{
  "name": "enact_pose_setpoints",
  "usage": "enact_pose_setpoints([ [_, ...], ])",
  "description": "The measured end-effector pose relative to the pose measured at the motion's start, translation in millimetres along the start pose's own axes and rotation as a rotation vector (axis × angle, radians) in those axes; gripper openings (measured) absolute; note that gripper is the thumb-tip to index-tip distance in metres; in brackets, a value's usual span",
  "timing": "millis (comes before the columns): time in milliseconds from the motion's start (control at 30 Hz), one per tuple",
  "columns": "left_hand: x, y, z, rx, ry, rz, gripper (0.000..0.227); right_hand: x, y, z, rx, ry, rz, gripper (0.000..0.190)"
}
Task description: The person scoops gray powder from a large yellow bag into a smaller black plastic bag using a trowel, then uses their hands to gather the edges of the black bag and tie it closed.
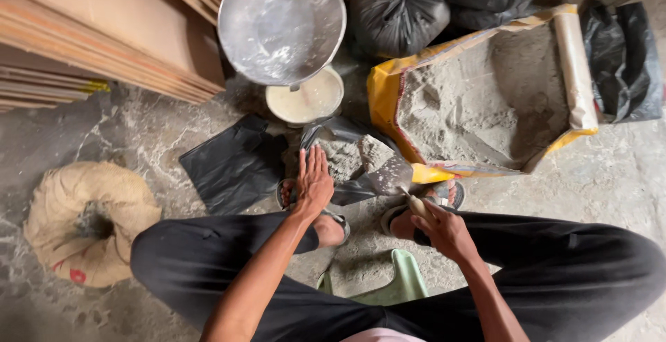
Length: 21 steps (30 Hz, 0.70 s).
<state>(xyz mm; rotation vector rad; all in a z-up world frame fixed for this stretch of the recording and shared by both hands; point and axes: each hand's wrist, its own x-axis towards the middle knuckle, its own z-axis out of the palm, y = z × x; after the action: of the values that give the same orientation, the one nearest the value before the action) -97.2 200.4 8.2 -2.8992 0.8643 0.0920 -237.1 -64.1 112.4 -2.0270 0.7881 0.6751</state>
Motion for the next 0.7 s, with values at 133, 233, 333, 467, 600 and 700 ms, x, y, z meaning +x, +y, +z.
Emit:
enact_pose_setpoints([
  [133, -4.1, -0.4, -3.9, -0.093, 0.036, -0.035, 0.061, 8.0, -50.7, 16.8, -0.121, 0.053, -0.445, 0.048],
  [233, -5.5, -2.8, 2.6, -0.094, 0.045, -0.049, 0.060, 27.1, -57.9, 39.6, -0.668, 0.180, -0.994, 0.029],
  [333, -7.4, -3.6, 6.4, -0.081, 0.004, -0.052, 0.066, 20.7, -75.1, 59.2, -0.456, -0.011, -0.294, 0.027],
  [467, -7.8, -3.6, -5.5, -0.085, -0.007, -0.060, 0.063, 5.5, -86.4, 57.8, -0.682, 0.044, -0.218, 0.059],
  [600, -8.0, -0.8, -13.9, -0.074, -0.026, -0.069, 0.062, -8.6, -92.7, 53.0, -0.752, 0.098, -0.221, 0.061],
  [700, -10.5, 2.8, -19.7, -0.051, -0.054, -0.088, 0.059, 10.4, -80.3, 67.2, -0.793, 0.135, -0.233, 0.060],
])
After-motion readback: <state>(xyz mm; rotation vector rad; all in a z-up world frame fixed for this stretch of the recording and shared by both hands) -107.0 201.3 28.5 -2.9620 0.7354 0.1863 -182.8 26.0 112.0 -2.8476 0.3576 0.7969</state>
